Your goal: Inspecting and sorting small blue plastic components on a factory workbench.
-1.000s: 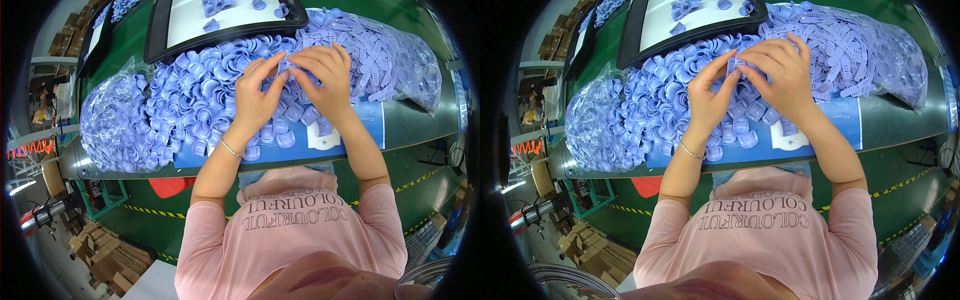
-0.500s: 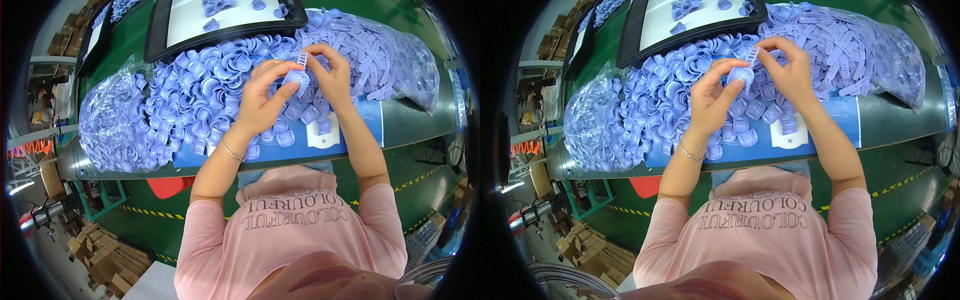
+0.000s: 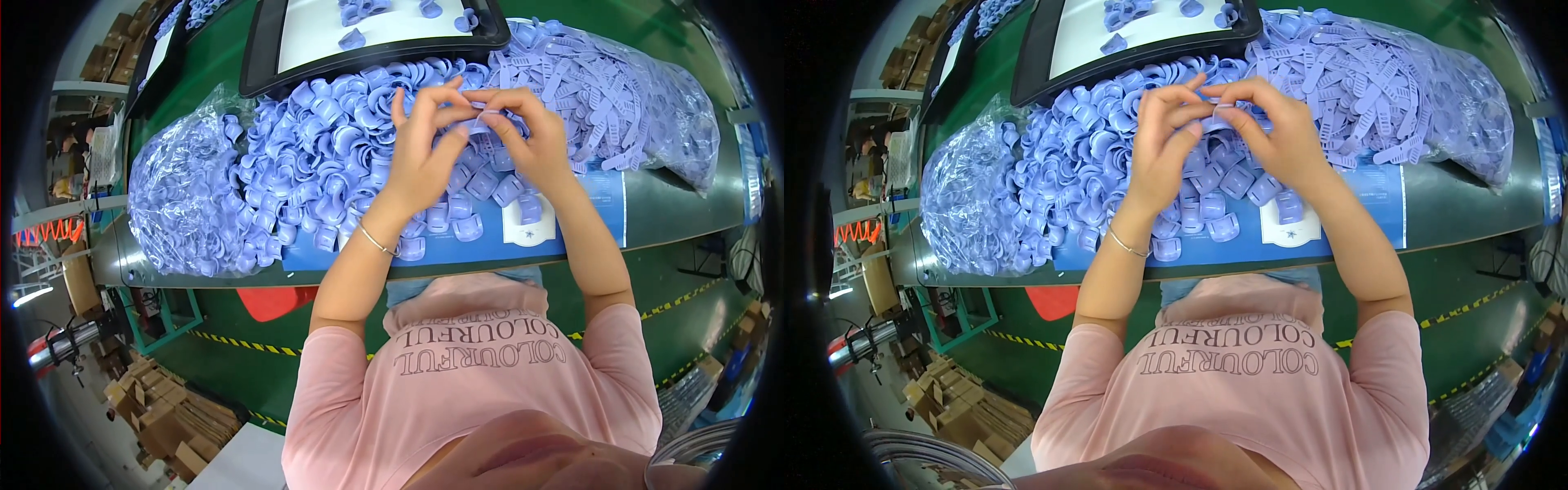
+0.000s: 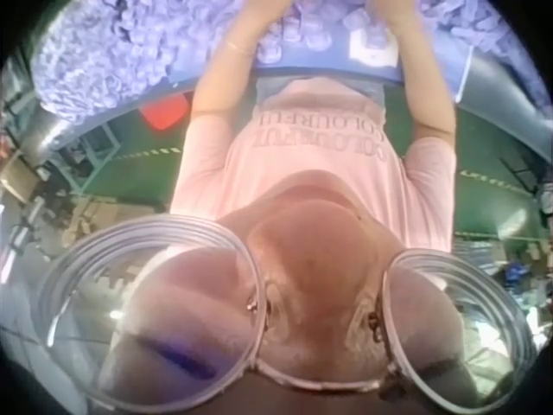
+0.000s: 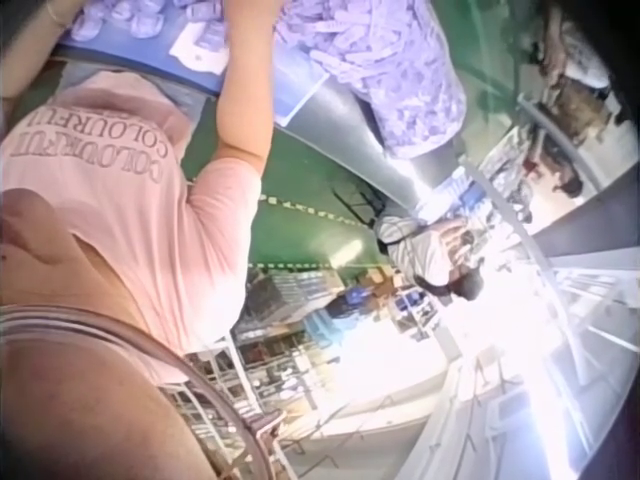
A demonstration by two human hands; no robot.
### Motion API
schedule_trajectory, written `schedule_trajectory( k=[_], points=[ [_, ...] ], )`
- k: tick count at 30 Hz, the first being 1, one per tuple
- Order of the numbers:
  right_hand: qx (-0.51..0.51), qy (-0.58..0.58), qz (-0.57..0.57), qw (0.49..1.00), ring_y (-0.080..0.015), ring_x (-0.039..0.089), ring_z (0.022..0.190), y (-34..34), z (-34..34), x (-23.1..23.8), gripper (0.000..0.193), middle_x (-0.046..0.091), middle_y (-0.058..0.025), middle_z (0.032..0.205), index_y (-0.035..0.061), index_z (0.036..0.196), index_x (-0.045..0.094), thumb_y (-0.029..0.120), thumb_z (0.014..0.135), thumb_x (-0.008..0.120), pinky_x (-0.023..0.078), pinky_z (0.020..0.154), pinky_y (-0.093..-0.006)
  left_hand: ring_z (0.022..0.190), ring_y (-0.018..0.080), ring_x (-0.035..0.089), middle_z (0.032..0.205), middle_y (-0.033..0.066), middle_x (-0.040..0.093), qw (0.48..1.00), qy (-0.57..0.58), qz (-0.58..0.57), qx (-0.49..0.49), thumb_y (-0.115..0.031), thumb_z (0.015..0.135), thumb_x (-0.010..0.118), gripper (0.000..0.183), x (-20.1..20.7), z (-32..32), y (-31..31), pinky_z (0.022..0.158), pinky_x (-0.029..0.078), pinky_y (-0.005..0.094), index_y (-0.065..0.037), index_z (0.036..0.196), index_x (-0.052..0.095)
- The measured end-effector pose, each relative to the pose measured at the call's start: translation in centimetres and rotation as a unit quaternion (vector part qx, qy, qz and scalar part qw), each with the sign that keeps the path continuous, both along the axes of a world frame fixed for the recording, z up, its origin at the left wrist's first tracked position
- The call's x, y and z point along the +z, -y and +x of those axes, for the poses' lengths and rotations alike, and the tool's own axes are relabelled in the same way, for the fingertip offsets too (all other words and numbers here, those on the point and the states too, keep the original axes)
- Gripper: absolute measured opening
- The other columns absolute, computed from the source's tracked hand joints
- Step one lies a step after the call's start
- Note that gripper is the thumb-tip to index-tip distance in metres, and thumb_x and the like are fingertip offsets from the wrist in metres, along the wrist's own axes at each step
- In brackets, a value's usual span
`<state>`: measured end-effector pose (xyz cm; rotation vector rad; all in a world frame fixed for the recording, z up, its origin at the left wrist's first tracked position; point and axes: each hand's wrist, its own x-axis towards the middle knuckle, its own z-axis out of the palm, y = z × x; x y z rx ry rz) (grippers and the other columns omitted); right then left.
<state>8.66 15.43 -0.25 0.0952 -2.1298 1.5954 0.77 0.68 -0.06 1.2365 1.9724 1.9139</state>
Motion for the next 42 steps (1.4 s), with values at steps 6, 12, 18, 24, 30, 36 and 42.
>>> schedule_trajectory(
  k=[6, 12, 18, 24, 30, 36, 42],
  points=[
    [-0.041, -0.117, 0.198, 0.972, -0.0261, 0.062, 0.105, 0.4, -0.2, -0.3, 0.009, 0.066, -0.0139, 0.109, 0.0023, 0.095, 0.053, 0.004, 0.088, 0.058, 0.043, 0.098, -0.0416, 0.122, 0.0255, 0.05, 0.096, 0.0118, 0.065, 0.983, 0.163, 0.075, -0.051, -0.006, 0.09, 0.054, 0.015, -0.1, -0.3, 0.1, 0.108, 0.022, 0.037, 0.001, 0.103, 0.049],
    [-0.11, -0.108, 0.216, 0.964, -0.0256, 0.064, 0.097, 0.3, -0.3, -0.3, 0.011, 0.069, -0.0097, 0.1, 0.0037, 0.092, 0.058, 0.004, 0.082, 0.063, 0.045, 0.094, -0.0408, 0.12, 0.0247, 0.052, 0.101, 0.0099, 0.067, 0.998, -0.018, -0.047, -0.024, -0.009, 0.089, 0.057, 0.04, -1.2, -0.6, 0.4, 0.11, 0.014, 0.0449, -0.001, 0.12, 0.034],
    [-0.156, -0.113, 0.265, 0.945, -0.0231, 0.063, 0.08, -0.4, -0.4, 0.5, 0.007, 0.067, -0.0064, 0.083, 0.0047, 0.081, 0.063, 0.005, 0.077, 0.069, 0.046, 0.079, -0.0356, 0.118, 0.0219, 0.053, 0.095, 0.0044, 0.069, 0.998, -0.03, -0.055, -0.018, -0.011, 0.085, 0.059, 0.044, -0.8, 0.1, 0.4, 0.11, 0.003, 0.0509, -0.005, 0.122, 0.035],
    [-0.151, -0.114, 0.274, 0.943, -0.0232, 0.061, 0.074, -0.4, -0.4, 0.7, 0.008, 0.064, -0.0055, 0.077, 0.005, 0.079, 0.063, 0.008, 0.076, 0.07, 0.044, 0.073, -0.0342, 0.117, 0.0208, 0.054, 0.095, 0.0044, 0.07, 0.997, -0.04, -0.069, -0.007, -0.009, 0.081, 0.06, 0.047, -0.3, 0.3, 0.1, 0.109, 0.003, 0.0516, -0.006, 0.122, 0.036],
    [-0.131, -0.024, 0.216, 0.967, -0.0235, 0.06, 0.072, -0.8, -0.8, -0.2, 0.007, 0.062, -0.0062, 0.076, 0.0032, 0.08, 0.062, 0.009, 0.08, 0.067, 0.042, 0.07, -0.0333, 0.11, 0.0238, 0.058, 0.095, 0.0035, 0.068, 0.987, -0.126, -0.095, 0.005, -0.008, 0.081, 0.058, 0.043, -0.6, 0.4, 0.3, 0.108, 0.002, 0.0552, -0.004, 0.118, 0.038],
    [-0.089, 0.059, 0.103, 0.989, -0.0238, 0.06, 0.078, -0.3, -0.3, 0.5, 0.005, 0.062, -0.0065, 0.077, 0.0025, 0.083, 0.062, 0.007, 0.081, 0.065, 0.044, 0.073, -0.0325, 0.11, 0.0242, 0.056, 0.101, 0.004, 0.063, 0.98, -0.178, -0.081, 0.047, -0.007, 0.079, 0.059, 0.036, -0.9, 0.4, 0.4, 0.107, 0.003, 0.0573, -0.003, 0.111, 0.043],
    [-0.079, -0.043, 0.26, 0.961, -0.026, 0.06, 0.079, -1.2, -0.7, 0.4, 0.007, 0.064, -0.0077, 0.08, 0.0026, 0.086, 0.063, 0.006, 0.08, 0.065, 0.044, 0.075, -0.0338, 0.109, 0.0255, 0.054, 0.117, 0.0088, 0.055, 0.973, -0.185, -0.106, 0.089, -0.007, 0.078, 0.059, 0.033, -0.8, 0.4, 0.0, 0.106, 0.003, 0.0589, -0.002, 0.109, 0.047]
  ],
)
